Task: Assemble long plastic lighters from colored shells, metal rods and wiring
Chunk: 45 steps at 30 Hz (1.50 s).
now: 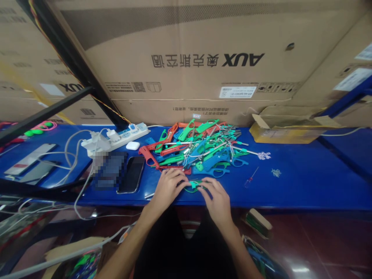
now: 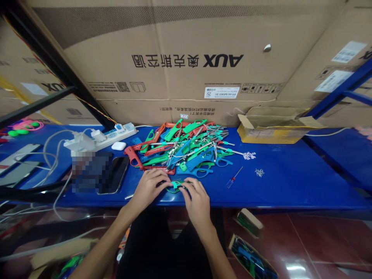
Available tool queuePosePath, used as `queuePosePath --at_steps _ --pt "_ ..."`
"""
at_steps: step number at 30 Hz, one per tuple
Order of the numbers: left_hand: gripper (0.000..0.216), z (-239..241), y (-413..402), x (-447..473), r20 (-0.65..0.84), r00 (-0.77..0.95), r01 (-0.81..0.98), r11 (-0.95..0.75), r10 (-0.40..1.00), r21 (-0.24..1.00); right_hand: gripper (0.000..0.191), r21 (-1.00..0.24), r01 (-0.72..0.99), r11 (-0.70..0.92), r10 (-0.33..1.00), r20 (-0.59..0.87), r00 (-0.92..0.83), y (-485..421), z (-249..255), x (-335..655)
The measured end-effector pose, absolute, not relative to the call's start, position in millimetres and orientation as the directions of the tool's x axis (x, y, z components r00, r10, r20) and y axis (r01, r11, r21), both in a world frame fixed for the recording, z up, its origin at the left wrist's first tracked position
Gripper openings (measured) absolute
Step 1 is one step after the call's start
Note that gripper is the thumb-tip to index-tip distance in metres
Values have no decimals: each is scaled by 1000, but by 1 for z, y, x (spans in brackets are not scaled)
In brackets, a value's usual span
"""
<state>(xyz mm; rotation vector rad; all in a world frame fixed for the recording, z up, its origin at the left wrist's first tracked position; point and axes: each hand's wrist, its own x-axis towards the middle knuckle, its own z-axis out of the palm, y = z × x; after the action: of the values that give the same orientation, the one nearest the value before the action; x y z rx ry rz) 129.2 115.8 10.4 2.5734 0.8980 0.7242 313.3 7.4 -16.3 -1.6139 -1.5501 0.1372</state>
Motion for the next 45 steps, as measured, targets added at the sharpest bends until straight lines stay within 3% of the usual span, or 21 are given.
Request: queuePosePath --at_steps 14,30,45 --pt "17 20 118 128 300 711 495 -756 636 429 20 -662 733 154 863 451 226 6 -15 315" --pt "14 6 101 133 443 629 536 -769 639 347 19 -612 752 244 837 525 156 4 -15 317" --pt "10 10 102 136 464 650 558 -792 603 247 11 -541 776 325 800 594 79 2 -17 316"
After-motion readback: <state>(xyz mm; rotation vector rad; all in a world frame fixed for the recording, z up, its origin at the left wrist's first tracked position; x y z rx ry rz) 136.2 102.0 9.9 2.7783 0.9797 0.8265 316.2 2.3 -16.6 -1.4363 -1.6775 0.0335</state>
